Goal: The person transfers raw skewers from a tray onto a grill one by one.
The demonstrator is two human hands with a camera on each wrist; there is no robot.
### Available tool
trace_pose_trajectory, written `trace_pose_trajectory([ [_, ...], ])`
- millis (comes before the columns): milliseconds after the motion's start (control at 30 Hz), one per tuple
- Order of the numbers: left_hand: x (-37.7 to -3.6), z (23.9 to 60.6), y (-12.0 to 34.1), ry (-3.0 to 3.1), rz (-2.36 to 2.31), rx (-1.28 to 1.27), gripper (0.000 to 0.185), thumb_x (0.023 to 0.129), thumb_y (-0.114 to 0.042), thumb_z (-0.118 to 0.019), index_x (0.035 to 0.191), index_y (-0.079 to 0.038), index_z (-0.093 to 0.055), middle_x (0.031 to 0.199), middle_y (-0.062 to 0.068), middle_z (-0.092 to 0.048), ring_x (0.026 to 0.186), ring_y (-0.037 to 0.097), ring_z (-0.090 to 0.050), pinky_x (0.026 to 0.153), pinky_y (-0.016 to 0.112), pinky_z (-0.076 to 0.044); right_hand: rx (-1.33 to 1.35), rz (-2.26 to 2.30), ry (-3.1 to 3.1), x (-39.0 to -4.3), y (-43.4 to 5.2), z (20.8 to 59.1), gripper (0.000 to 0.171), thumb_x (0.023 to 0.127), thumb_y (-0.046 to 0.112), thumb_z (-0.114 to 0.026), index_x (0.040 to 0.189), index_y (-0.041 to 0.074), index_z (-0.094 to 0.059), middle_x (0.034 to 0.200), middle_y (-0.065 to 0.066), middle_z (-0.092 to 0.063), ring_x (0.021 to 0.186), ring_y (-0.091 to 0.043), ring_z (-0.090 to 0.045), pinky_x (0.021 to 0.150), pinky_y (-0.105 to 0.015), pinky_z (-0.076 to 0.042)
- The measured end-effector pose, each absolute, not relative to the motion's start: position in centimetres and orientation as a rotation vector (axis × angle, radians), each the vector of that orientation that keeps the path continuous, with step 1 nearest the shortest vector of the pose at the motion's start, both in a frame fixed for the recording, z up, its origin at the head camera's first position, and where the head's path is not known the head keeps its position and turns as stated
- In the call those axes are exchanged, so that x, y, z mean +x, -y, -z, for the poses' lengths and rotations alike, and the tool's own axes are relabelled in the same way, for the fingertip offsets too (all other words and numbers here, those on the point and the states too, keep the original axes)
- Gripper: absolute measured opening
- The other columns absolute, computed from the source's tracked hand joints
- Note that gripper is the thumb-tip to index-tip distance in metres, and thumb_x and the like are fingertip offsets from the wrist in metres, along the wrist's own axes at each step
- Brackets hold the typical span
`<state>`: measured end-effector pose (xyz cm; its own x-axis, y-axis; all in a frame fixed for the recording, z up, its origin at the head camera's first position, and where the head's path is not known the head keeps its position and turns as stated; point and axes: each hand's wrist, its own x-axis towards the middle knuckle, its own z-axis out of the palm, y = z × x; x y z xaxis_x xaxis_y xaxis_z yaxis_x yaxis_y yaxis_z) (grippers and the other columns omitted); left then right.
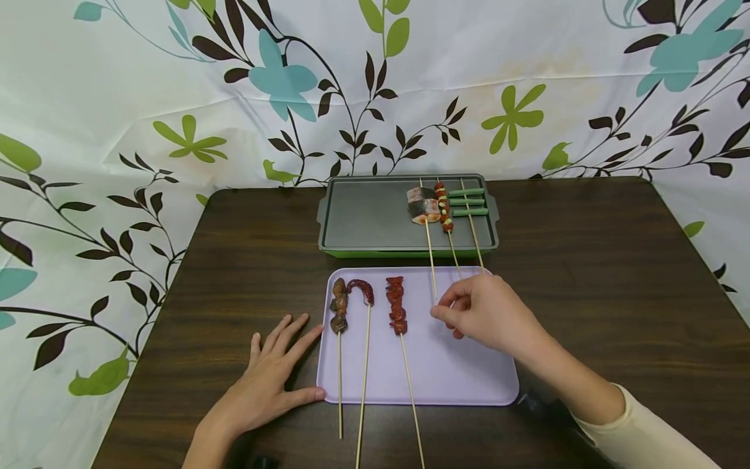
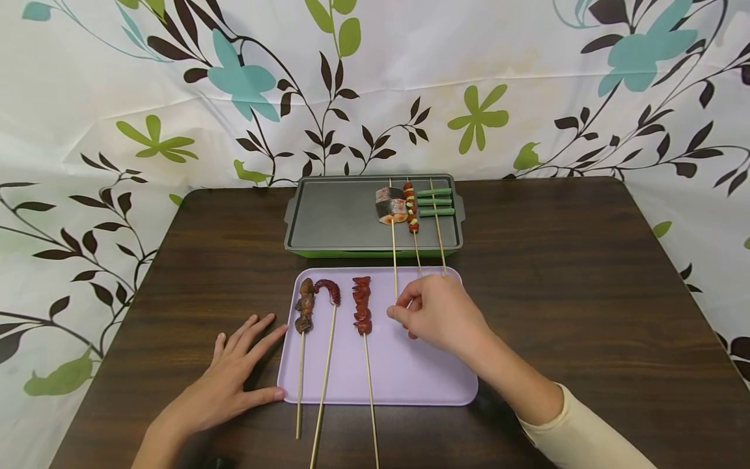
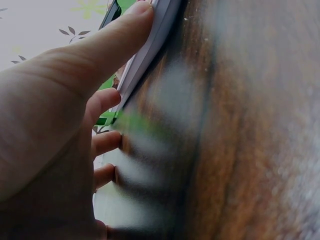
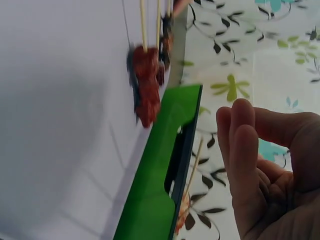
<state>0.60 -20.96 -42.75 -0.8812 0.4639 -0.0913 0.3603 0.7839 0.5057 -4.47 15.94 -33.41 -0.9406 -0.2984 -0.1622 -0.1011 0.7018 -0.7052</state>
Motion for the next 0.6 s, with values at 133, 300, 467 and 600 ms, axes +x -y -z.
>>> trace_pose_trajectory([
  [133,0.6,42.8,21.0,-2.768,-0.722,0.651,0.092,0.079,-0.064,-0.069,0.156,-0.035,-0.027,0.162,0.006,-0.016,0.147,0.039,-0.005,0.099,0.080,-0.002,-0.409,1.009,-2.646,-2.6,-15.3,34.2,0.014,0.085,0.024,-0.077,0.073,0.019,-0.072,0.051,0.019,-0.055,0.048,-0.005,-0.055,0.047,-0.026,-0.038],
  [300,0.6,42.8,21.0,-2.770,-0.718,0.651,0.092,0.079,-0.064,-0.069,0.155,-0.035,-0.027,0.162,0.006,-0.016,0.147,0.039,-0.005,0.098,0.080,-0.003,-0.472,0.986,-2.599,-0.8,-14.5,36.0,0.018,0.082,0.024,-0.080,0.069,0.023,-0.067,0.049,0.023,-0.052,0.045,0.000,-0.052,0.047,-0.024,-0.038],
  [467,0.7,42.8,21.0,-2.765,-0.724,0.649,0.092,0.079,-0.064,-0.069,0.156,-0.035,-0.027,0.162,0.006,-0.016,0.147,0.039,-0.005,0.098,0.080,-0.003,-0.564,1.019,-2.569,0.5,-13.9,37.9,0.020,0.080,0.026,-0.081,0.067,0.023,-0.066,0.051,0.023,-0.049,0.049,0.004,-0.048,0.050,-0.022,-0.039],
  [600,0.7,42.8,21.0,-2.770,-0.726,0.651,0.092,0.079,-0.064,-0.069,0.156,-0.035,-0.027,0.162,0.006,-0.016,0.147,0.039,-0.005,0.098,0.080,-0.003,-0.585,1.023,-2.580,1.2,-13.7,38.7,0.021,0.079,0.027,-0.082,0.065,0.024,-0.066,0.051,0.024,-0.047,0.053,0.004,-0.046,0.052,-0.021,-0.040],
])
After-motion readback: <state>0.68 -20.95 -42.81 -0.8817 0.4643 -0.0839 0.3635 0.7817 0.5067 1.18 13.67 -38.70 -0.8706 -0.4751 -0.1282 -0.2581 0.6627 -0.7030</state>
